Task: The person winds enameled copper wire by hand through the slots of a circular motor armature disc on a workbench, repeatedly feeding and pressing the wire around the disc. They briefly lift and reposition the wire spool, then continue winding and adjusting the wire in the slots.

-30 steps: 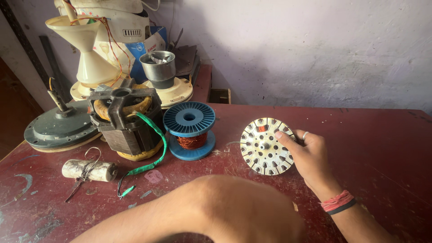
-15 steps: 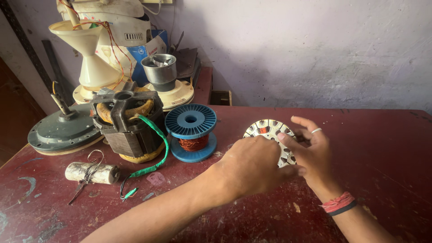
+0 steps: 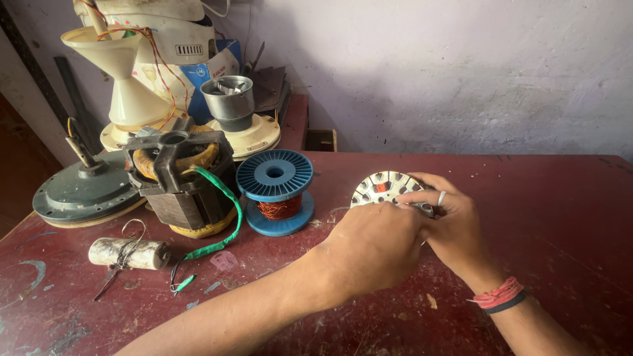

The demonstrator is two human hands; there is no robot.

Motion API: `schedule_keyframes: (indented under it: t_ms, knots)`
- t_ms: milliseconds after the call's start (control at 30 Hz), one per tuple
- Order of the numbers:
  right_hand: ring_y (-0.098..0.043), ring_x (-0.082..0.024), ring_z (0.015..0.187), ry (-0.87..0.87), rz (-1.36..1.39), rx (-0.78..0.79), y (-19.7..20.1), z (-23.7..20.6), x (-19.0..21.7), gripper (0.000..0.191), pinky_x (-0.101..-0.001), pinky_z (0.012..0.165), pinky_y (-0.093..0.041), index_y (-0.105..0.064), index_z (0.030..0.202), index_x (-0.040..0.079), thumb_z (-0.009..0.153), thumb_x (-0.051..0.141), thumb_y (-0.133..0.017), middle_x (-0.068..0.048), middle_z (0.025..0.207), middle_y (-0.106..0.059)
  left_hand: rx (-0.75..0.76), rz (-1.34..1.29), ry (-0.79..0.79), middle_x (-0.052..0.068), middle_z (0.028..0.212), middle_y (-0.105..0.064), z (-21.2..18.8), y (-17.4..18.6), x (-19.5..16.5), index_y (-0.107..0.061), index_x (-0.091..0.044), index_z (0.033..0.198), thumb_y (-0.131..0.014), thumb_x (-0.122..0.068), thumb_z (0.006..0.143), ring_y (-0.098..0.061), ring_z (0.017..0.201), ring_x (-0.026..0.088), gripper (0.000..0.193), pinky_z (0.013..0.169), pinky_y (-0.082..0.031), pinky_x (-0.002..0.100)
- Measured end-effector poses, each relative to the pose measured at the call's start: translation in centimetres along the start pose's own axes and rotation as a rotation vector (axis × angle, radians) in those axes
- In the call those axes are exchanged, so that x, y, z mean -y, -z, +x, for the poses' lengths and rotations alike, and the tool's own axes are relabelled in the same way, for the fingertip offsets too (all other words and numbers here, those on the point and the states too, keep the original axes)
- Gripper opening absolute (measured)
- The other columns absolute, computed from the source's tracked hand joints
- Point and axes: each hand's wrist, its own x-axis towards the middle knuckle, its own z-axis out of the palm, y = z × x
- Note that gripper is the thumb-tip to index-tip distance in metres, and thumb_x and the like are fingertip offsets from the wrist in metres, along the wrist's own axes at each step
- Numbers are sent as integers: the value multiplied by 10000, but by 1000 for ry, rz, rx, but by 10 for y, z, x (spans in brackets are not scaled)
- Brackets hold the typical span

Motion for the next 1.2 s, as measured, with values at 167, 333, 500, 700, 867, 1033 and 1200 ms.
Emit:
schedule_keyframes:
  t_ms: [167, 333, 500, 700, 867, 1033, 1200]
  knots:
    - [-643, -195, 1165, 15, 6, 7, 3, 1, -16, 83, -321, 965, -523, -767, 988, 29, 963, 86, -711, -123, 1305, -714, -419, -199, -269, 205, 930, -705, 6, 4, 9, -700, 14, 947, -538, -139, 994, -678, 890, 370, 227, 842, -538, 478]
    - [-686, -174, 1065, -190, 287, -28, 1, -1, -21, 179, -328, 884, -571, -778, 1002, -18, 945, 116, -674, -108, 1254, -711, -381, -300, -263, 176, 906, -712, 19, 1, 35, -676, 18, 950, -510, -133, 1017, -680, 956, 360, 234, 900, -520, 476]
    - [-674, -202, 1118, -218, 479, -74, 4, -1, -25, 191, -322, 995, -521, -765, 1038, -51, 945, 47, -630, -153, 1233, -725, -405, -274, -314, 199, 878, -706, 21, -7, 45, -680, 14, 945, -538, -137, 978, -666, 913, 389, 210, 844, -517, 488]
    - [-688, -230, 1135, -226, 506, -114, 5, -1, -26, 179, -339, 1016, -518, -768, 987, -50, 923, 13, -613, -181, 1225, -736, -395, -164, -390, 178, 852, -709, 20, -9, 48, -663, -4, 898, -549, -165, 1001, -670, 888, 383, 223, 850, -524, 480]
    - [-700, -215, 1075, -172, 434, -181, 10, -1, -23, 133, -335, 975, -537, -762, 910, -39, 889, -23, -631, -173, 1169, -740, -396, -110, -429, 144, 831, -707, 20, -11, 50, -669, -12, 877, -560, -175, 989, -684, 901, 344, 226, 919, -519, 453]
    - [-677, -187, 999, -124, 360, -261, 12, -2, -28, 105, -309, 921, -526, -751, 888, -28, 880, -50, -649, -151, 1065, -733, -353, -52, -422, 130, 828, -704, 20, -14, 48, -677, -19, 840, -571, -192, 984, -684, 888, 313, 249, 957, -514, 445]
    - [-681, -187, 890, -190, 470, -319, 9, -1, -37, 155, -327, 811, -553, -703, 790, -16, 891, -30, -587, -147, 983, -733, -353, -31, -435, 129, 847, -705, 20, -13, 49, -690, -19, 911, -576, -187, 979, -673, 926, 310, 214, 952, -509, 453]
